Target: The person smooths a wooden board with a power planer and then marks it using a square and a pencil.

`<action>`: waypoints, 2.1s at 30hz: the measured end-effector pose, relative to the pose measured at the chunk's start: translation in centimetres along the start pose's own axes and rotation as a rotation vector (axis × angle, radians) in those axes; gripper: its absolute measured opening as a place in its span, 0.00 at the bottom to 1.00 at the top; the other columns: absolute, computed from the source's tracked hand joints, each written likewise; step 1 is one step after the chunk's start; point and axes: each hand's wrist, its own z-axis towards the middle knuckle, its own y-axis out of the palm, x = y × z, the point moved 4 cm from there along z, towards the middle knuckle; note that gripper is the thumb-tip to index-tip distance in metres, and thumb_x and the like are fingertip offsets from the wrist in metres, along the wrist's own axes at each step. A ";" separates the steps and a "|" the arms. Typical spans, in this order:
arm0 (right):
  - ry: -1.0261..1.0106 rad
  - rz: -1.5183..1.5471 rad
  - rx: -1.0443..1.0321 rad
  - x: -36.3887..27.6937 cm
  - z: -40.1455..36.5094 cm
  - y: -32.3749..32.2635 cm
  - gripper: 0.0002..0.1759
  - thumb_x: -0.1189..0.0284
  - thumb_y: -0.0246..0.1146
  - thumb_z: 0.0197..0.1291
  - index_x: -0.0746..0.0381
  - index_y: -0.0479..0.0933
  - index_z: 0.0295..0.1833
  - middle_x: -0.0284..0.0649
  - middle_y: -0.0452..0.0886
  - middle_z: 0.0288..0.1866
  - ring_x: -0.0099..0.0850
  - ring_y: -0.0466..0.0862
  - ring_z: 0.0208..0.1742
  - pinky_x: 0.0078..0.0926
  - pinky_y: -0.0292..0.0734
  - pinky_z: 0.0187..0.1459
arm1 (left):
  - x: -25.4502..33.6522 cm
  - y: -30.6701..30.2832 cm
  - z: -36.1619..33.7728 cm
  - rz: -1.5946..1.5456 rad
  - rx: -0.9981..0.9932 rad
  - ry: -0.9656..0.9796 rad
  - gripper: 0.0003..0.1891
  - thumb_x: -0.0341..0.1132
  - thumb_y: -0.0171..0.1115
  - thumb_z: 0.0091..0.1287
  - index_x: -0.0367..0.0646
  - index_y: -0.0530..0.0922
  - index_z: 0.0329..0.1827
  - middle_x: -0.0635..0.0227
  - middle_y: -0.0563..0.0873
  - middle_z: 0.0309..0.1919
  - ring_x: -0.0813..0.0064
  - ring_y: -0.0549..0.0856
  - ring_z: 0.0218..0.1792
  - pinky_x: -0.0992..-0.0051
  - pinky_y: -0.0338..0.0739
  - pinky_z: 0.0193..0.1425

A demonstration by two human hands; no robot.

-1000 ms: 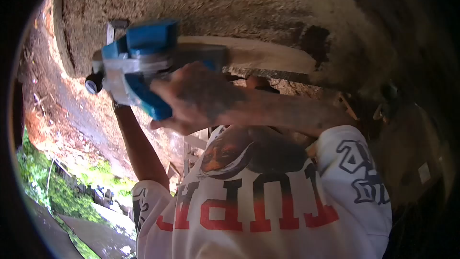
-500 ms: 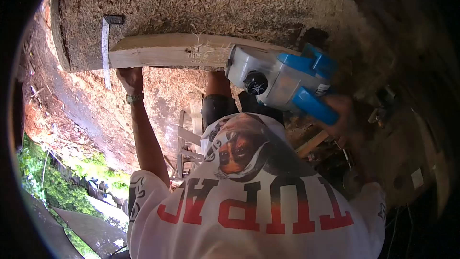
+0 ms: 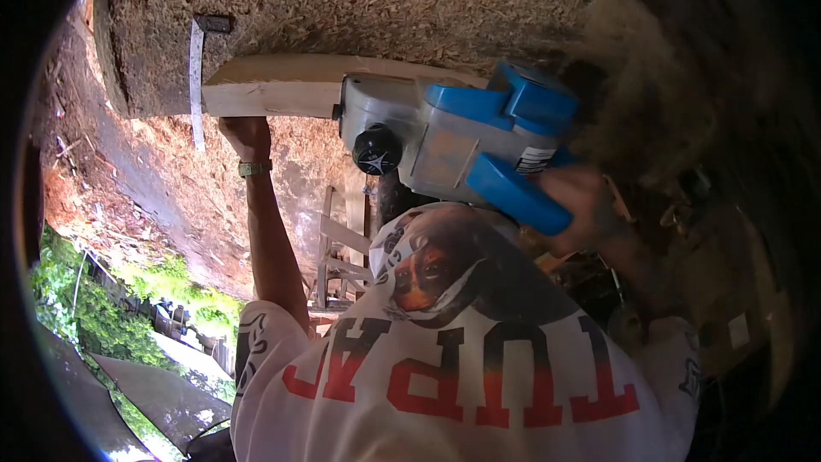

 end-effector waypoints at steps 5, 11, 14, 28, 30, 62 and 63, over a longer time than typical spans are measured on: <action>-0.010 -0.033 -0.019 -1.3 1.7 1.1 0.18 0.64 0.77 0.46 0.64 0.83 0.38 0.45 0.83 0.31 0.46 0.86 0.29 0.40 0.78 0.31 | 0.1 0.1 -0.1 0.046 -0.027 -0.047 0.18 0.35 0.73 0.67 0.33 0.84 0.56 0.56 0.92 0.49 0.61 0.91 0.51 0.65 0.83 0.58; -0.063 -0.082 -0.013 -2.8 3.6 2.1 0.19 0.64 0.77 0.47 0.65 0.82 0.39 0.45 0.83 0.31 0.45 0.86 0.29 0.41 0.79 0.32 | 0.8 0.3 -0.2 -0.038 0.006 -0.035 0.19 0.33 0.74 0.66 0.33 0.83 0.57 0.56 0.92 0.51 0.63 0.90 0.52 0.67 0.82 0.58; -0.071 -0.071 -0.017 -3.4 4.2 2.3 0.18 0.64 0.77 0.48 0.66 0.83 0.40 0.46 0.83 0.31 0.45 0.86 0.30 0.41 0.80 0.33 | -0.1 0.5 -0.5 -0.149 -0.001 -0.081 0.20 0.32 0.74 0.66 0.33 0.82 0.58 0.56 0.91 0.52 0.65 0.90 0.52 0.67 0.82 0.59; -0.145 -0.004 0.008 -7.2 9.2 4.5 0.19 0.63 0.80 0.54 0.67 0.84 0.41 0.44 0.84 0.29 0.40 0.86 0.26 0.37 0.81 0.29 | -7.7 1.3 -1.6 -0.416 0.036 -0.190 0.19 0.36 0.73 0.65 0.33 0.83 0.54 0.52 0.91 0.44 0.57 0.91 0.45 0.61 0.84 0.48; -0.170 0.036 0.042 -7.8 10.3 5.1 0.19 0.62 0.79 0.56 0.66 0.84 0.41 0.43 0.84 0.28 0.38 0.86 0.25 0.35 0.80 0.27 | -8.7 1.1 -2.2 -0.472 0.034 -0.237 0.19 0.36 0.73 0.65 0.32 0.83 0.54 0.52 0.91 0.45 0.57 0.91 0.45 0.61 0.84 0.49; -0.065 0.118 0.195 -12.9 9.2 6.9 0.32 0.50 0.80 0.54 0.65 0.84 0.53 0.52 0.90 0.39 0.49 0.92 0.39 0.45 0.87 0.43 | -1.9 1.0 0.0 -0.668 -0.102 -0.164 0.22 0.31 0.76 0.65 0.32 0.81 0.60 0.52 0.91 0.50 0.61 0.89 0.49 0.62 0.82 0.55; -0.008 0.119 0.188 -12.5 6.1 5.4 0.33 0.52 0.81 0.53 0.65 0.84 0.56 0.53 0.90 0.41 0.49 0.92 0.41 0.44 0.87 0.44 | -1.1 1.1 0.5 -0.625 -0.101 -0.138 0.22 0.31 0.76 0.65 0.32 0.81 0.60 0.52 0.90 0.50 0.61 0.89 0.49 0.62 0.82 0.55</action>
